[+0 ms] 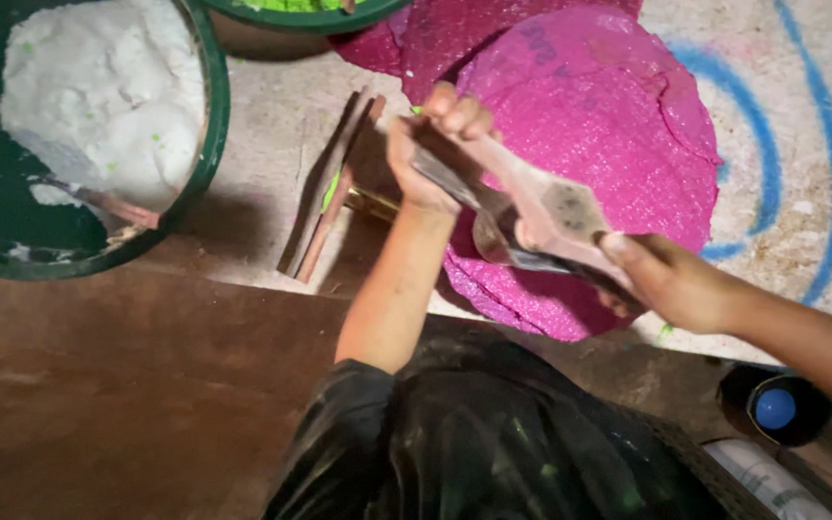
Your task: The person uses a wooden mold to apply white and green paste onto pink circular bases. They scoop the paste from buckets and press it through the mold to create decorative patterns.
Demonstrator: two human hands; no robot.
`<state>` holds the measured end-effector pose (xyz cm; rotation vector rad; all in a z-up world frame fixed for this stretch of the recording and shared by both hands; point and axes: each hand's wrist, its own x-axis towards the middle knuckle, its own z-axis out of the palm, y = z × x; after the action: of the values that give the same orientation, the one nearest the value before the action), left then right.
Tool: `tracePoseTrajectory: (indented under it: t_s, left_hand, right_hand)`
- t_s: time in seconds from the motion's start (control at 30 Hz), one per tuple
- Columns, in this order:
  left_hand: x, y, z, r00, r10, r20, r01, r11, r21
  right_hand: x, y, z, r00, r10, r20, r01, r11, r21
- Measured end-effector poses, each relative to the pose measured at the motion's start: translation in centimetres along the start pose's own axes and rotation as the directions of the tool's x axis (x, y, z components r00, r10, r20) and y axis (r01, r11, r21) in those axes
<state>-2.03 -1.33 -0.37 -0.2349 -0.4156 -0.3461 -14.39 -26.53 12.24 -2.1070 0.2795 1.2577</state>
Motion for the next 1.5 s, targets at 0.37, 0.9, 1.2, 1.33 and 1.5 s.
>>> tracePoseTrajectory:
  t_s: [0.37,0.9,1.2,1.33,1.5]
  left_hand:
    - [-3.1,0.4,7.2,0.796,-0.373,-0.476,0.272,-0.482,0.833]
    - [1.4,1.7,3.2,0.747,-0.254,-0.614,0.222,-0.776,0.591]
    - [3.8,1.1,3.4,0.844,-0.293,-0.448,0.533,0.385,0.753]
    - [5.1,0.0,3.6,0.949,-0.269,-0.162,0.300,0.930,0.214]
    - [6.7,0.2,1.2,0.991,-0.012,-0.131,0.031,0.988,0.148]
  right_hand:
    - [-7.6,7.7,-2.2,0.904,-0.325,-0.279,0.424,0.775,0.470]
    - [-4.8,10.6,-0.3,0.842,-0.385,-0.379,0.512,0.346,0.786]
    - [-0.5,10.4,-0.8,0.935,-0.274,-0.224,0.350,0.805,0.480]
    - [1.7,4.9,-3.5,0.981,-0.155,0.117,0.110,0.940,0.323]
    - [2.8,-2.5,-7.5,0.985,-0.149,0.091,0.141,0.985,0.096]
